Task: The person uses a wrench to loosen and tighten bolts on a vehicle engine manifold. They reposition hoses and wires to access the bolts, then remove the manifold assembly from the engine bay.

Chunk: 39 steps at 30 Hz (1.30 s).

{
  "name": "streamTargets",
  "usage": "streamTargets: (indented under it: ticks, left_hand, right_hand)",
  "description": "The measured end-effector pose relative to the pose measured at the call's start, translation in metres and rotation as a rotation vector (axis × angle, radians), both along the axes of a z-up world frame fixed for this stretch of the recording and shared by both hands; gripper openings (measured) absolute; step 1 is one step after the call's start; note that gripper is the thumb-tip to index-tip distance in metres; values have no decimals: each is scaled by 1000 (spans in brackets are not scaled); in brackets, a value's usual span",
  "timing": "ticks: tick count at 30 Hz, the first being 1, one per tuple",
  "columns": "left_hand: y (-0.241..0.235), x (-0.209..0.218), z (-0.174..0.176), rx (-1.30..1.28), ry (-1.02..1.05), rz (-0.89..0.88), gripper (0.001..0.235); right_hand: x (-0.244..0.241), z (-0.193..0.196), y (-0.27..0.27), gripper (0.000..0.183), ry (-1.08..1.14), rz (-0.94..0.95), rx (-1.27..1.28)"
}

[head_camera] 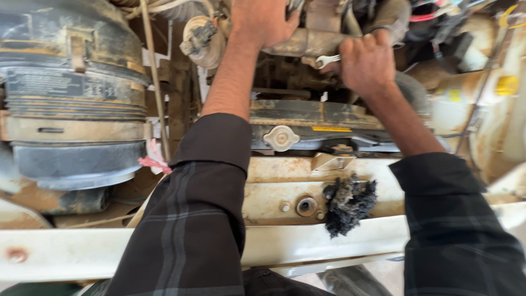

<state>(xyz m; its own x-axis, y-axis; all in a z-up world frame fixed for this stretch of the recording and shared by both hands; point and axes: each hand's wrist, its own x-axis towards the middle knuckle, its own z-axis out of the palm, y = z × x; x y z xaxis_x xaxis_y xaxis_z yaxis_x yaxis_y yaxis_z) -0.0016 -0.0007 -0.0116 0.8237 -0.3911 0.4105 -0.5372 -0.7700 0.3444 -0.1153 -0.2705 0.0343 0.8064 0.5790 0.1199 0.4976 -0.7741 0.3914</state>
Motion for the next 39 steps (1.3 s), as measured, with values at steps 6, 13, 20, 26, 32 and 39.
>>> streamTargets:
  ticks: [6,13,20,26,32,39]
  left_hand:
    - [7,-4,22,-13,106,-15,43]
    - [2,-4,8,-174,-142,-27,37]
    - [0,-3,5,-80,31,-12,39]
    - [2,3,15,63,-52,19,44]
    - [4,3,18,94,68,-10,41]
    - [5,-6,9,-120,37,7,38]
  right_hand:
    - [-3,0,6,66,-3,-38,36]
    - [-6,-10,-3,70,-36,-53,-4]
    - [-13,-10,9,68,-84,-109,33]
    - [-7,2,14,61,69,-203,6]
    - [-3,10,-3,48,96,19,72]
    - [-17,-13,-13,51,-100,-6,-36]
